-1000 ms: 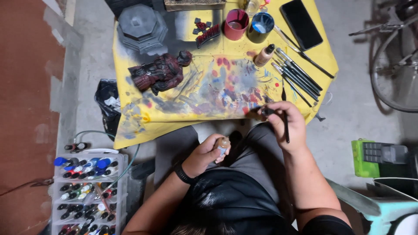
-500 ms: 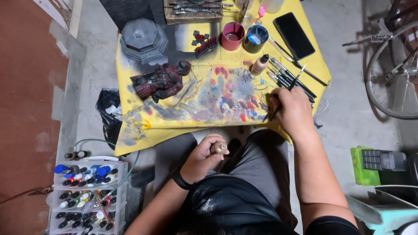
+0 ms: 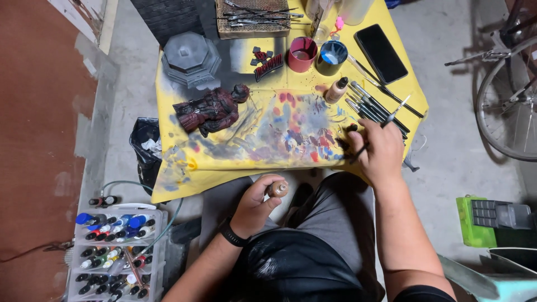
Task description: Detailing and painting a miniature mask using brushes and acrylic paints to create a weathered effect.
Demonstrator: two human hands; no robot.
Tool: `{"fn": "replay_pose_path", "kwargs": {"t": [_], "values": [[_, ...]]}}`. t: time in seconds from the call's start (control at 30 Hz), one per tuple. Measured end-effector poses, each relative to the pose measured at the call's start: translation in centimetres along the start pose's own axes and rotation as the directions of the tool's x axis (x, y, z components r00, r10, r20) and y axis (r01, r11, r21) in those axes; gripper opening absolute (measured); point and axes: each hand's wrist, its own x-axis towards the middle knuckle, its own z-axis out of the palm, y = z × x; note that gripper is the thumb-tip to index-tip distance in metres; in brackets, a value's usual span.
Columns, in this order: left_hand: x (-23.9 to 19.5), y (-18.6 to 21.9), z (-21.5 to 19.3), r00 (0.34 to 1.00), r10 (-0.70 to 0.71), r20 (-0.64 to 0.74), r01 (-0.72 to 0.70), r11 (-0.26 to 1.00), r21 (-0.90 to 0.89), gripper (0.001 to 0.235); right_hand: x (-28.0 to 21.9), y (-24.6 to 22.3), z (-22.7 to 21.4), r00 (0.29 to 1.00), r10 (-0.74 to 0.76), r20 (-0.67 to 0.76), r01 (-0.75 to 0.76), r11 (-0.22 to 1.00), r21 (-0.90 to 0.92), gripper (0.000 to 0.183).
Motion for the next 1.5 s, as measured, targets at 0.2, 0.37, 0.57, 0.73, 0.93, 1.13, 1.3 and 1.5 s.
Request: {"fn": "replay_pose_path", "kwargs": {"t": [0.2,0.37,0.57,0.73,0.93,1.13,1.3,1.5], "values": [[1.0,1.4,0.6,0.998,0.044,-0.042,-0.044,0.999,0.009,0.048,-4.8,-2.0,2.2,0.975,0.007,-0.224,0.106,0.868,0.485,0.048],[3.0,4.4,1.1,0.981,0.186,-0.062,-0.174,0.971,0.164,0.041,-7.6,-5.3,5.5,0.942,0.323,-0.094,-0.066,0.452,0.890,0.067],[4.0,7.0,1.1,0.942,0.334,-0.039,-0.307,0.902,0.304,0.035,-6.5,-6.2,5.4,0.913,0.407,0.003,-0.137,0.301,0.944,0.045],[4.3,6.7,0.5,0.951,0.308,-0.033,-0.289,0.922,0.257,0.035,-4.5,-6.6,5.0,0.942,0.330,-0.062,-0.088,0.421,0.903,0.034],[4.4,6.0,-0.1,0.958,0.284,-0.040,-0.268,0.935,0.233,0.033,-3.2,-7.1,4.8,0.944,0.314,-0.096,-0.065,0.464,0.883,0.028],[5.7,7.0,0.0,0.967,0.244,-0.070,-0.193,0.888,0.417,0.038,2.9,-5.9,1.9,0.919,0.191,-0.344,-0.025,0.901,0.433,0.026],[9.2,7.3,0.4,0.937,0.350,-0.010,-0.266,0.730,0.630,0.038,7.4,-3.5,1.8,0.963,0.267,-0.022,-0.258,0.947,0.189,0.054],[14.4,8.0,0.7,0.963,0.268,-0.036,-0.132,0.585,0.801,0.039,8.6,0.4,6.2,0.919,0.350,0.179,-0.336,0.936,-0.106,0.062]]}}
